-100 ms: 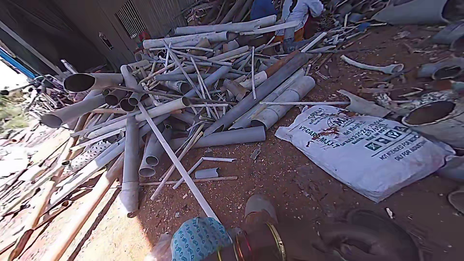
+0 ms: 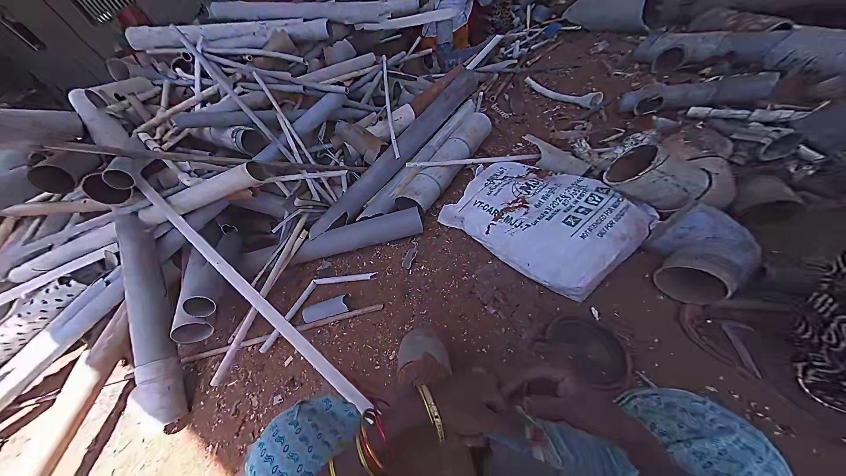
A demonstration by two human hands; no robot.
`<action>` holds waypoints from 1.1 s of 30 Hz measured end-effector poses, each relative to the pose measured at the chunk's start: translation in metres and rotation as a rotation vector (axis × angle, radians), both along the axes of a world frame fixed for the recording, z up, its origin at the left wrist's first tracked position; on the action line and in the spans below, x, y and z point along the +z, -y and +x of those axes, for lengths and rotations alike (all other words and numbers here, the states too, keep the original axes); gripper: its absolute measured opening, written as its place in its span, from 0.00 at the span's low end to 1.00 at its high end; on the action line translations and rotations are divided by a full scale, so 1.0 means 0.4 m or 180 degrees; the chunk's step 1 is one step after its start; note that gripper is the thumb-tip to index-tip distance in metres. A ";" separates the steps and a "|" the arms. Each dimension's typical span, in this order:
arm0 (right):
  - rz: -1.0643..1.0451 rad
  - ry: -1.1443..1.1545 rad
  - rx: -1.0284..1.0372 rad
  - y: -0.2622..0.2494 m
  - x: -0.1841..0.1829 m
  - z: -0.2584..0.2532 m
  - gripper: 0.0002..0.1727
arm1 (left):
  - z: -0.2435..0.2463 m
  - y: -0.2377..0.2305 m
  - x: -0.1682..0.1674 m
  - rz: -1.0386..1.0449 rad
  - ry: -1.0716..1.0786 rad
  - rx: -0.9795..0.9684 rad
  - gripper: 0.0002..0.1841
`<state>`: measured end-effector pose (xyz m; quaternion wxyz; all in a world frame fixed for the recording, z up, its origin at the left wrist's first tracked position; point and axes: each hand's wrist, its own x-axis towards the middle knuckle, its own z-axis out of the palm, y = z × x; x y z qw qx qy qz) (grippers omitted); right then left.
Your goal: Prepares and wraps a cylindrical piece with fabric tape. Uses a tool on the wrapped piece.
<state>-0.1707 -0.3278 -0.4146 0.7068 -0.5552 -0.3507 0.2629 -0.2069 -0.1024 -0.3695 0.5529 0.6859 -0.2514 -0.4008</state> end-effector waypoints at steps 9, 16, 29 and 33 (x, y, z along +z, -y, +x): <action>0.0345 0.0572 0.0103 -0.014 -0.015 -0.002 0.05 | 0.009 0.014 0.053 0.0926 -0.0667 -0.0169 0.19; -0.0178 0.1811 -0.0883 -0.004 0.000 0.010 0.12 | 0.035 -0.012 0.066 0.1195 -0.0616 0.0079 0.18; 0.0453 0.0427 -0.0127 -0.021 -0.010 -0.022 0.15 | 0.018 -0.043 0.096 0.1133 -0.0382 -0.0183 0.18; 0.0367 0.0086 0.0229 -0.025 -0.012 -0.026 0.07 | 0.011 -0.034 0.090 0.1230 -0.0421 -0.0441 0.18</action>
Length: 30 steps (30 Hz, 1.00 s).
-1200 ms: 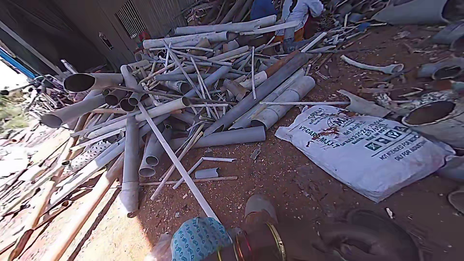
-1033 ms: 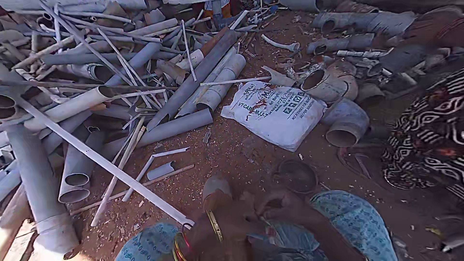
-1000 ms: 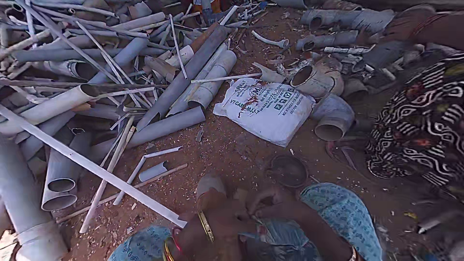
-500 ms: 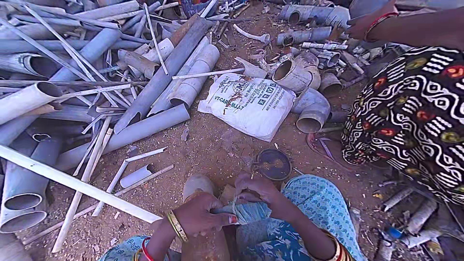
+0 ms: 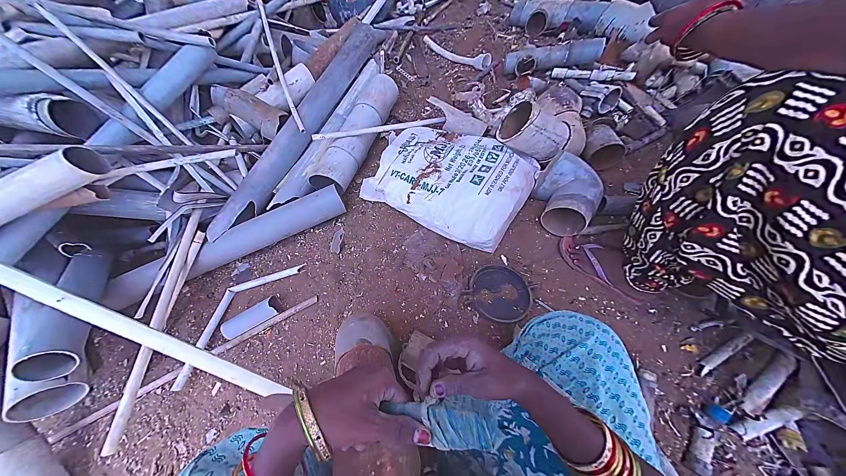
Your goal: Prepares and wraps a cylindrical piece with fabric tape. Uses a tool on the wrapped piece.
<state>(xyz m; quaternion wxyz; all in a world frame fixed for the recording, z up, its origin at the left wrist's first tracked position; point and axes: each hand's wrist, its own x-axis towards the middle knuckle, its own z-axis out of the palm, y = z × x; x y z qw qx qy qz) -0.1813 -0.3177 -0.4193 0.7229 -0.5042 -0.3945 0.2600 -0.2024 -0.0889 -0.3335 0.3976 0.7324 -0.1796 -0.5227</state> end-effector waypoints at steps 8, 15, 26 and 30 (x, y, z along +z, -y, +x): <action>-0.0249 0.0768 0.0240 0.023 0.010 0.023 0.08 | -0.002 0.007 -0.010 0.0116 0.0040 -0.0145 0.19; -0.0626 0.1379 0.0004 0.038 0.037 0.017 0.06 | -0.001 0.014 -0.017 0.0164 -0.0082 -0.0122 0.19; -0.0426 0.2592 -0.1749 -0.012 0.027 -0.022 0.07 | -0.007 0.006 -0.033 -0.0540 -0.0280 0.0045 0.17; -0.0199 0.2684 -0.1865 -0.022 0.029 -0.030 0.04 | -0.014 0.007 -0.027 -0.0946 -0.0296 -0.0029 0.16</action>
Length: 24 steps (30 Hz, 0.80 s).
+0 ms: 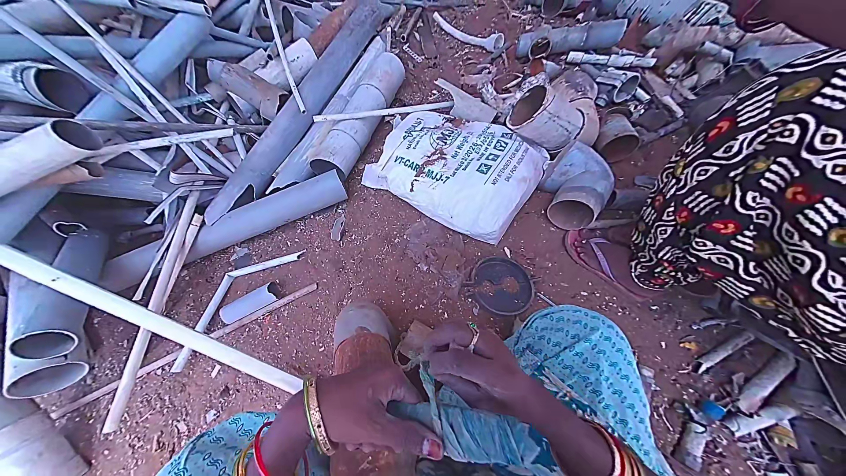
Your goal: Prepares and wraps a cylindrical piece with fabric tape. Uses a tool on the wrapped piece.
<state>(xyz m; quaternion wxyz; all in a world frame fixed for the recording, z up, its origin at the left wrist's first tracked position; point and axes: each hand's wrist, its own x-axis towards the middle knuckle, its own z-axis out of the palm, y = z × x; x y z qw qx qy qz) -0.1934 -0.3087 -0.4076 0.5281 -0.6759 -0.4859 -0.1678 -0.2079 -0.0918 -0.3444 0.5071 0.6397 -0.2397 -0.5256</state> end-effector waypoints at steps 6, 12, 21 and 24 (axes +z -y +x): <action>0.0054 -0.0337 -0.0116 -0.001 -0.021 0.001 0.06 | 0.010 -0.033 -0.015 -0.0469 0.0307 0.0471 0.14; 0.0944 -0.1973 -0.0028 -0.027 -0.005 -0.021 0.13 | 0.011 -0.023 -0.060 -0.1041 -0.0287 0.1356 0.06; 0.0711 -0.3632 0.0165 -0.007 0.029 0.002 0.10 | 0.002 0.019 -0.059 -0.0482 0.0199 0.2204 0.12; 0.0731 -0.3728 0.0357 -0.001 0.029 0.009 0.11 | 0.000 0.034 -0.057 -0.0389 0.0322 0.2387 0.12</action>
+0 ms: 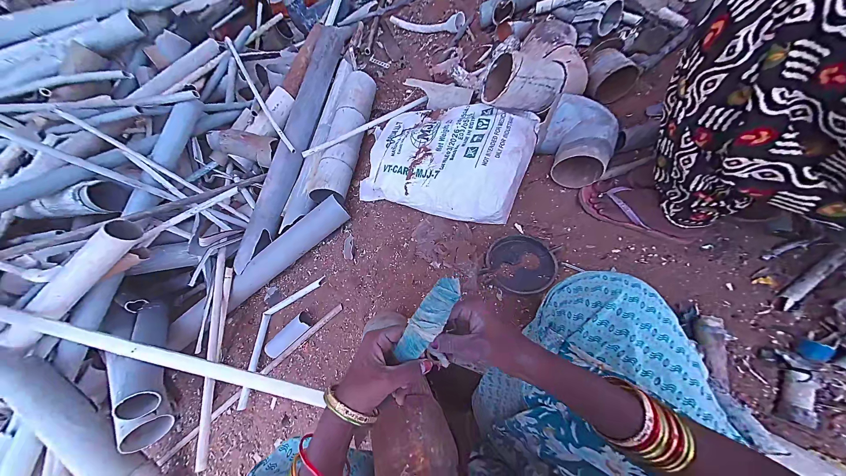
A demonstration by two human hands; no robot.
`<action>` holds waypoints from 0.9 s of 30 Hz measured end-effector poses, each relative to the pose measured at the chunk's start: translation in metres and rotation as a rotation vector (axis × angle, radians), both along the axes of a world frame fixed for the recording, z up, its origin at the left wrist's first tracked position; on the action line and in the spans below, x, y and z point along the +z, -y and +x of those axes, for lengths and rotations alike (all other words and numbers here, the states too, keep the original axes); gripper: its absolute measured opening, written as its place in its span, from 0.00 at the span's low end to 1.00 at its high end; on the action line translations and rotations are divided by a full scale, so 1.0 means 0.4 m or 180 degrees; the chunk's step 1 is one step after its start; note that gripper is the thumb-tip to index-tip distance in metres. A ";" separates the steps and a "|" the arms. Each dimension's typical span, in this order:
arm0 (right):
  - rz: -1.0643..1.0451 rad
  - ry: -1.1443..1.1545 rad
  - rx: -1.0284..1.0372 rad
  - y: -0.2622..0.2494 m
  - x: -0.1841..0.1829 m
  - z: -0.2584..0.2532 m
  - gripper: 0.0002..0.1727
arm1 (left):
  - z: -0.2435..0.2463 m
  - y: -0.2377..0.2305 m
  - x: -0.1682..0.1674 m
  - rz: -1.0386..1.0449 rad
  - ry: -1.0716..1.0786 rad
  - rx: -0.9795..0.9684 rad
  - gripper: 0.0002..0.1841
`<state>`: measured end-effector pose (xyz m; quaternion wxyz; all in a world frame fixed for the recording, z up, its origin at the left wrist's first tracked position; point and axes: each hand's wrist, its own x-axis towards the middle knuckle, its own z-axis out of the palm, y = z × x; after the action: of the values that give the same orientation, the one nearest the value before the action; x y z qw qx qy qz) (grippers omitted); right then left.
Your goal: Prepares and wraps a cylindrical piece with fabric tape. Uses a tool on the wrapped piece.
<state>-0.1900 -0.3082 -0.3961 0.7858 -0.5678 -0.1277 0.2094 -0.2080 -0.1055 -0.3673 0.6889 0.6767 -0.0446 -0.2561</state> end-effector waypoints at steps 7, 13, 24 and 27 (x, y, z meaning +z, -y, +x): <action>0.0070 0.0398 -0.0131 -0.001 -0.010 0.004 0.06 | -0.007 0.028 0.005 0.0307 0.0080 0.0335 0.11; 0.0084 -0.0010 -0.0042 -0.002 -0.011 0.010 0.08 | -0.017 0.047 -0.008 0.0481 0.0323 0.0712 0.09; 0.0005 0.0367 0.0406 0.027 -0.010 0.031 0.06 | -0.006 0.011 -0.005 -0.0061 0.0109 0.0277 0.07; 0.0267 0.0059 0.0485 0.024 -0.011 0.030 0.07 | -0.004 0.010 -0.006 -0.0094 0.0085 0.0277 0.08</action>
<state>-0.1781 -0.3178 -0.4003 0.7894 -0.5249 -0.1866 0.2578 -0.2097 -0.1097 -0.3697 0.7085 0.6711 -0.0282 -0.2162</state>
